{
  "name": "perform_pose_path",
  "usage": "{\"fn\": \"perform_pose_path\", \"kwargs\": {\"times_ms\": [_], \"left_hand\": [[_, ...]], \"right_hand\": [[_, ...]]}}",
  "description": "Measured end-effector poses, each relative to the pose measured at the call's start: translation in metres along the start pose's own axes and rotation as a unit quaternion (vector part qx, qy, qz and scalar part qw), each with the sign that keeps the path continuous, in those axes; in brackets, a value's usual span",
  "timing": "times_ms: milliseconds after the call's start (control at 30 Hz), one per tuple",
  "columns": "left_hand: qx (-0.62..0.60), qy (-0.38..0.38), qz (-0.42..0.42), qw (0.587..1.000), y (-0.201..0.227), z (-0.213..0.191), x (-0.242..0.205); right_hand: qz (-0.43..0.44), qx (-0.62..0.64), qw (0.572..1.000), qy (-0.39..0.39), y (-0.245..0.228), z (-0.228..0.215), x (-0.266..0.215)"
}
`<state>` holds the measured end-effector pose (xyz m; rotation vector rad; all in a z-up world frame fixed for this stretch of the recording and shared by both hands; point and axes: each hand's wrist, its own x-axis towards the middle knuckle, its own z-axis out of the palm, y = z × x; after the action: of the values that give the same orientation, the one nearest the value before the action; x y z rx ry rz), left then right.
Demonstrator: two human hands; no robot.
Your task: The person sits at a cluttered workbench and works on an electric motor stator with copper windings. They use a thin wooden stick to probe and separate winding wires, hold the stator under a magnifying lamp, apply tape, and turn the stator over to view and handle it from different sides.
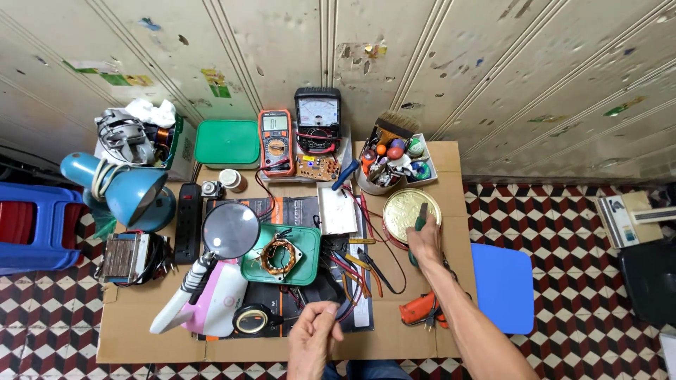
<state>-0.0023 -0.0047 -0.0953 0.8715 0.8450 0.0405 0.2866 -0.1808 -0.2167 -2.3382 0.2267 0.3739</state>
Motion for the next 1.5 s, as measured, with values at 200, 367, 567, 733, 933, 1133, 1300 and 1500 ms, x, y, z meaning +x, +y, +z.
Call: {"fn": "perform_pose_path", "kwargs": {"times_ms": [200,367,567,733,933,1133,1300,1500], "left_hand": [[0.005,-0.037,-0.015,0.999,-0.012,0.005,0.016],[0.033,-0.049,-0.008,0.998,-0.013,0.000,0.028],[0.012,-0.046,-0.056,0.997,0.007,0.010,0.034],[0.000,-0.045,-0.069,0.997,0.024,0.024,0.043],[0.051,-0.066,-0.019,0.996,0.034,0.051,0.068],[0.137,-0.046,0.038,0.989,0.058,0.095,0.090],[0.035,-0.006,0.027,0.999,0.066,0.132,0.091],[-0.051,-0.029,-0.012,0.998,0.033,0.133,0.099]], "right_hand": [[-0.055,-0.006,0.996,0.073,-0.023,0.001,-0.002],[-0.066,-0.037,0.993,0.088,-0.012,0.006,0.014],[-0.055,-0.085,0.991,0.090,-0.017,-0.002,0.003],[-0.023,-0.074,0.988,0.133,0.008,0.003,-0.001],[0.108,0.270,0.957,0.014,-0.012,-0.019,-0.048],[0.080,0.232,0.965,-0.096,-0.051,-0.030,-0.106],[0.018,0.276,0.929,-0.247,-0.088,-0.040,-0.156],[0.019,0.312,0.904,-0.291,-0.071,-0.062,-0.156]]}}
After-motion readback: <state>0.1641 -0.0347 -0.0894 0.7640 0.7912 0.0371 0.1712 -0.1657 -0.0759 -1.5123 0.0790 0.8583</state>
